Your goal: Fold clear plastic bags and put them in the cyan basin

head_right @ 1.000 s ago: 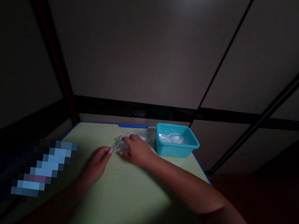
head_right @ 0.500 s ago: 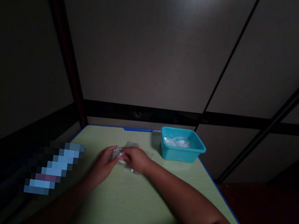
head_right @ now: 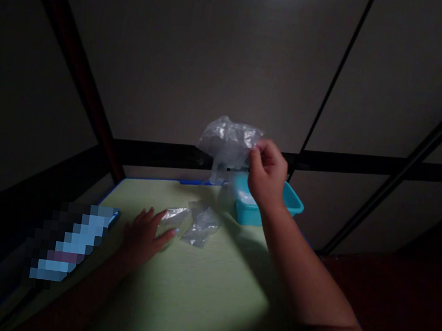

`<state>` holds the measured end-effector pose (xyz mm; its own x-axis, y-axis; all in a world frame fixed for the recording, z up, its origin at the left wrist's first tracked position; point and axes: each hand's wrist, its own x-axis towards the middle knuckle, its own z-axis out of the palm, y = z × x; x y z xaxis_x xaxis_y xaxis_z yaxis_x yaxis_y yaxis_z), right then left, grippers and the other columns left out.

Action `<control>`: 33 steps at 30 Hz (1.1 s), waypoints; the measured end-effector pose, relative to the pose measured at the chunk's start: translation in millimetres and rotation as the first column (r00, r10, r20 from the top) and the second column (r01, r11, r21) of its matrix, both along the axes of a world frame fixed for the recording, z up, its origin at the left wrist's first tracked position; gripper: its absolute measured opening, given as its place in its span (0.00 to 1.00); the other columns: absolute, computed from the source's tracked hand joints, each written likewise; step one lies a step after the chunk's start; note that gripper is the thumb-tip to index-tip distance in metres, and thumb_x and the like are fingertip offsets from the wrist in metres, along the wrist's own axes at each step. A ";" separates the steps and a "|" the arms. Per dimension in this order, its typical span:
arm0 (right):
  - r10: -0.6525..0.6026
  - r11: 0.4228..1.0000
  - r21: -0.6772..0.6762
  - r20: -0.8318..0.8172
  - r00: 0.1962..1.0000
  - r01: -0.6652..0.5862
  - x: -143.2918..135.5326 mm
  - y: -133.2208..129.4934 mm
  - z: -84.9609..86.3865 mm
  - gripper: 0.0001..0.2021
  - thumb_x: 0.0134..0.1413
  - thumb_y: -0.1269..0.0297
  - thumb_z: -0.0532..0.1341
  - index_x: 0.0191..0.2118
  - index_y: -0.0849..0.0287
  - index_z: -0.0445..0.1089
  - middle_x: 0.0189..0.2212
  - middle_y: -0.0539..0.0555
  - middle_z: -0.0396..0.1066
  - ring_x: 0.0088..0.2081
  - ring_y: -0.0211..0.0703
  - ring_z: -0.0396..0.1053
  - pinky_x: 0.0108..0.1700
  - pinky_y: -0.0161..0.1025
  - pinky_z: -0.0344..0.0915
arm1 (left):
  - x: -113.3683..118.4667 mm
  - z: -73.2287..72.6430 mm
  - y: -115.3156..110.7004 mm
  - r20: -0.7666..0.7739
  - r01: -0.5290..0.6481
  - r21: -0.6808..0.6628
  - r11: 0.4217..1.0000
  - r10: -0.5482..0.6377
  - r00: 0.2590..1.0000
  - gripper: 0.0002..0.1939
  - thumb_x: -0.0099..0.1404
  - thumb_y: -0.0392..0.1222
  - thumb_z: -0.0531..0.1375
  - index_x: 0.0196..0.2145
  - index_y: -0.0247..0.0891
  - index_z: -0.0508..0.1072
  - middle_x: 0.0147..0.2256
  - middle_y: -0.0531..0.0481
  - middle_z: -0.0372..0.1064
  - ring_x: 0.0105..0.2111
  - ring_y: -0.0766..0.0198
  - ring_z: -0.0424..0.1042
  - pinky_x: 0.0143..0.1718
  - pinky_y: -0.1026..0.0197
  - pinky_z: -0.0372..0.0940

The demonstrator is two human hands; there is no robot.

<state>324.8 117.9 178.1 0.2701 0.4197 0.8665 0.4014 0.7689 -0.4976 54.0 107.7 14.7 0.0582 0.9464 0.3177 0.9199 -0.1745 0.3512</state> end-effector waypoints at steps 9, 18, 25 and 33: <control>0.160 0.976 -0.183 0.213 0.964 -0.121 1.6 -17.4 14.9 0.12 0.59 0.59 0.58 0.26 0.57 0.63 0.23 0.48 0.60 0.27 0.37 0.61 0.30 0.36 0.58 | 33.9 10.3 -29.9 -0.097 0.639 -0.048 0.767 -0.641 0.762 0.25 0.62 0.52 0.61 0.57 0.56 0.67 0.67 0.43 0.47 0.66 0.39 0.43 0.60 0.28 0.38; 0.190 0.951 -0.295 0.312 0.931 -0.095 -1.7 -10.5 9.1 0.16 0.59 0.53 0.58 0.27 0.58 0.64 0.23 0.49 0.64 0.27 0.37 0.62 0.30 0.35 0.58 | 34.0 4.4 -9.6 0.017 0.392 -0.012 0.920 -0.392 0.920 0.23 0.68 0.41 0.51 0.61 0.40 0.63 0.61 0.37 0.59 0.64 0.47 0.53 0.60 0.27 0.39; 0.203 0.949 -0.284 0.227 0.952 -0.135 9.0 -5.1 12.3 0.18 0.57 0.48 0.59 0.25 0.57 0.63 0.22 0.49 0.66 0.26 0.38 0.64 0.28 0.35 0.59 | 31.4 0.1 -22.5 0.041 0.532 -0.104 0.840 -0.531 0.846 0.19 0.65 0.43 0.57 0.54 0.47 0.71 0.60 0.42 0.63 0.62 0.47 0.57 0.60 0.28 0.37; 0.197 0.943 -0.311 0.239 0.951 -0.117 12.9 -0.5 9.5 0.17 0.58 0.50 0.59 0.25 0.58 0.64 0.21 0.49 0.68 0.25 0.38 0.65 0.27 0.35 0.59 | 29.7 8.0 -19.2 0.305 0.545 0.097 0.833 -0.546 0.780 0.24 0.71 0.47 0.46 0.59 0.39 0.65 0.61 0.41 0.60 0.63 0.55 0.56 0.64 0.43 0.48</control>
